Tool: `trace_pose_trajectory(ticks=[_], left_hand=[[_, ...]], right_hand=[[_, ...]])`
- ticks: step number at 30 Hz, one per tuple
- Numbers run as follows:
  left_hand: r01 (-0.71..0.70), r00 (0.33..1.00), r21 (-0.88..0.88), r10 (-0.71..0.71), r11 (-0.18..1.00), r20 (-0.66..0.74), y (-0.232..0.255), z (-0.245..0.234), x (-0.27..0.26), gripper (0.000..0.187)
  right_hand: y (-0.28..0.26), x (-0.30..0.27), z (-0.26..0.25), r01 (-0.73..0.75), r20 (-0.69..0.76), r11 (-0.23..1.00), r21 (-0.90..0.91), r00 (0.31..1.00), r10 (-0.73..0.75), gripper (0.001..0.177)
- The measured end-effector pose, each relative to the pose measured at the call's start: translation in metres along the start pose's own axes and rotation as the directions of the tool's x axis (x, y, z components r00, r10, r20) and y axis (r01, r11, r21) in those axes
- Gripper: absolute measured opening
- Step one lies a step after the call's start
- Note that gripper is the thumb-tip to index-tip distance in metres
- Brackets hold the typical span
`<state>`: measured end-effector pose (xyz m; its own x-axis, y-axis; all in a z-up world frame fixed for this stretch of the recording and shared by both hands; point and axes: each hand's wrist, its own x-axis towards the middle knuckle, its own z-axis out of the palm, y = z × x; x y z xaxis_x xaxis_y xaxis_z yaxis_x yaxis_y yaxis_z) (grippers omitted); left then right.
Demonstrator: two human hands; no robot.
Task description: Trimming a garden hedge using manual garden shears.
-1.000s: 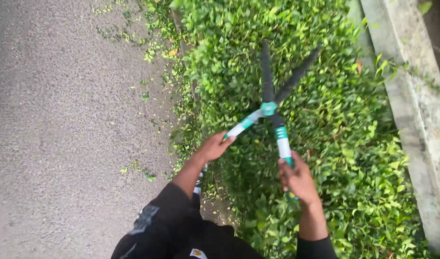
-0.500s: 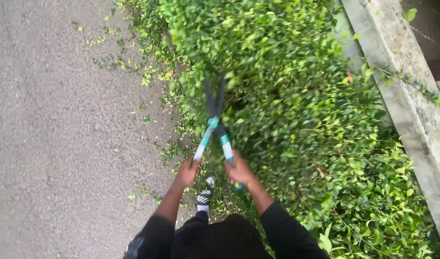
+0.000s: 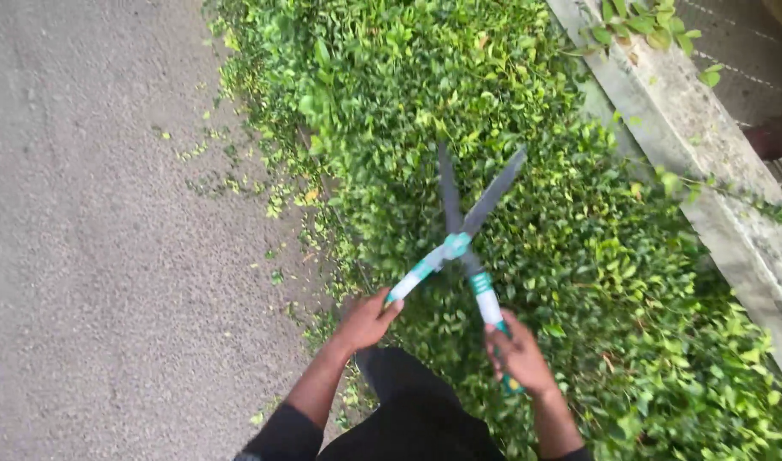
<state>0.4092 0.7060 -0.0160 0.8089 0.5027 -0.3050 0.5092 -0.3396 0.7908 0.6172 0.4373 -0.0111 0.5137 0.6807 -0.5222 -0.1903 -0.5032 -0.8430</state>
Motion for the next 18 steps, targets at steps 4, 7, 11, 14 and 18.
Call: trace_pose_trajectory(ticks=[4,7,11,14,18], left_hand=[[-0.437,0.899,-0.015,0.436,0.899,-0.051,0.034,-0.058,0.115,0.045],[-0.211,0.956,0.007,0.205,0.977,0.210,0.099,-0.123,0.189,0.047],[-0.291,0.956,0.112,0.282,0.950,0.083,0.072,-0.120,0.331,0.050],[-0.138,0.977,0.288,0.083,0.948,0.194,0.056,-0.116,0.382,0.053],[-0.210,0.974,0.205,0.185,0.956,0.132,0.073,-0.157,0.373,0.055]], right_hand=[[-0.071,0.074,-0.016,0.140,-0.146,0.986,0.091,0.981,-0.126,0.024],[-0.127,0.142,-0.018,0.326,-0.259,0.941,0.090,0.920,-0.294,0.026],[-0.157,0.273,-0.017,0.132,-0.455,0.986,-0.105,0.875,-0.166,0.034],[-0.159,0.316,-0.010,-0.065,-0.428,0.988,-0.143,0.904,-0.002,0.041],[-0.232,0.278,0.019,0.047,-0.553,0.979,-0.197,0.820,-0.151,0.040]])
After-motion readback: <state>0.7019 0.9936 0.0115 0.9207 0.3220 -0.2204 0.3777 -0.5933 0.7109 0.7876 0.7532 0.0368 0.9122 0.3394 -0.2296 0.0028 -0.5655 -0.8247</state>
